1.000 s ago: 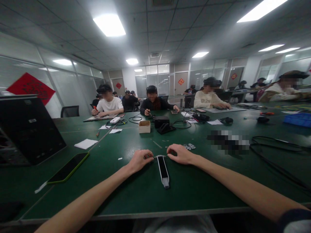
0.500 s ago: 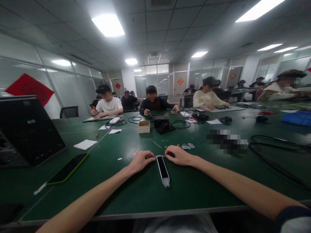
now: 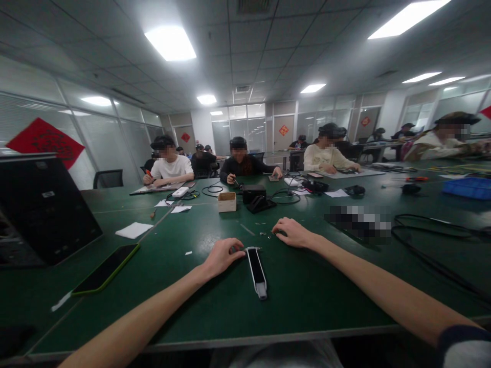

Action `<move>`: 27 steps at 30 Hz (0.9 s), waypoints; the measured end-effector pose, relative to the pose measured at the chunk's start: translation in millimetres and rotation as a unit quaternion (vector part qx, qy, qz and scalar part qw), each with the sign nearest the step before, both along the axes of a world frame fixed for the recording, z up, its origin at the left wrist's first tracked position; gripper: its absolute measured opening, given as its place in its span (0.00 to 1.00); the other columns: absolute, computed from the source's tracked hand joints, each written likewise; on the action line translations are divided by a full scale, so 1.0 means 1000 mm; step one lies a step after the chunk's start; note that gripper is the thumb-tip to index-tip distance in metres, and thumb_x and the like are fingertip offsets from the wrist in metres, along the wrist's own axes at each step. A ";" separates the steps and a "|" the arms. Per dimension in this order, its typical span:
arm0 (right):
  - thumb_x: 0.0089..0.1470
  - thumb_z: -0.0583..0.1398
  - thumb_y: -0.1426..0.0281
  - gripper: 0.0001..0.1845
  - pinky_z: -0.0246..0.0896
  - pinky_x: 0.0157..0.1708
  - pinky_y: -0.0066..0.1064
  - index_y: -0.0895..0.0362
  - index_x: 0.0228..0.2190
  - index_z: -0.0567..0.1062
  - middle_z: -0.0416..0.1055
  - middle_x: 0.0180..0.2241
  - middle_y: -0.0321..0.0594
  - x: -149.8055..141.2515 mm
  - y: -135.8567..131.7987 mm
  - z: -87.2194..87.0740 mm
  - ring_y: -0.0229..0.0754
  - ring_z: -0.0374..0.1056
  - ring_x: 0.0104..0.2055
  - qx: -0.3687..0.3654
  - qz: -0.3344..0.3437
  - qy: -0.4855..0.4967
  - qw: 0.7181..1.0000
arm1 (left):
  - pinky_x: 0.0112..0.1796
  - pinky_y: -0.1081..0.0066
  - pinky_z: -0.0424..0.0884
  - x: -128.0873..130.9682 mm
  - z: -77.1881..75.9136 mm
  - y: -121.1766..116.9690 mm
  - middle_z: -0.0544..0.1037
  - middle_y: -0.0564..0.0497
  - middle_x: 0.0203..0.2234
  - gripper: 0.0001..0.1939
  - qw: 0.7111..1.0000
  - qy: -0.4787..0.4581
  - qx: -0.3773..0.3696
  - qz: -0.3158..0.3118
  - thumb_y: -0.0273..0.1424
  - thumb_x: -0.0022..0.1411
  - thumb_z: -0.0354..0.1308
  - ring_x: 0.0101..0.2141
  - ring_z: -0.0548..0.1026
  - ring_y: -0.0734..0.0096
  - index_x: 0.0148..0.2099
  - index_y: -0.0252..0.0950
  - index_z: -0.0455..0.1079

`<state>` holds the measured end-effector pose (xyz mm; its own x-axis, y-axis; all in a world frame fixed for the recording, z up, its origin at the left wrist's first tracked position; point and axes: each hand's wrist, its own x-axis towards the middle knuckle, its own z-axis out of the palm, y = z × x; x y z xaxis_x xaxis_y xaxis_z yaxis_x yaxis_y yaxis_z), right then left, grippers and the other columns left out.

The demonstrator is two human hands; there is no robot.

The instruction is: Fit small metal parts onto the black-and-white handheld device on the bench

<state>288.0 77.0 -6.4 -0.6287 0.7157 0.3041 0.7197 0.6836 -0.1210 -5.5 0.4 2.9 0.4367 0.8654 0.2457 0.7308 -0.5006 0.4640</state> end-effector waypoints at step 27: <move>0.48 0.59 0.70 0.04 0.57 0.29 0.29 0.58 0.28 0.70 0.69 0.31 0.39 -0.037 -0.036 0.025 0.40 0.64 0.31 -0.120 -0.012 -0.004 0.993 | 0.35 0.69 0.65 0.000 -0.004 -0.006 0.74 0.50 0.37 0.16 0.992 0.059 0.108 -0.007 0.39 0.60 0.56 0.32 0.70 0.69 0.47 0.37 0.66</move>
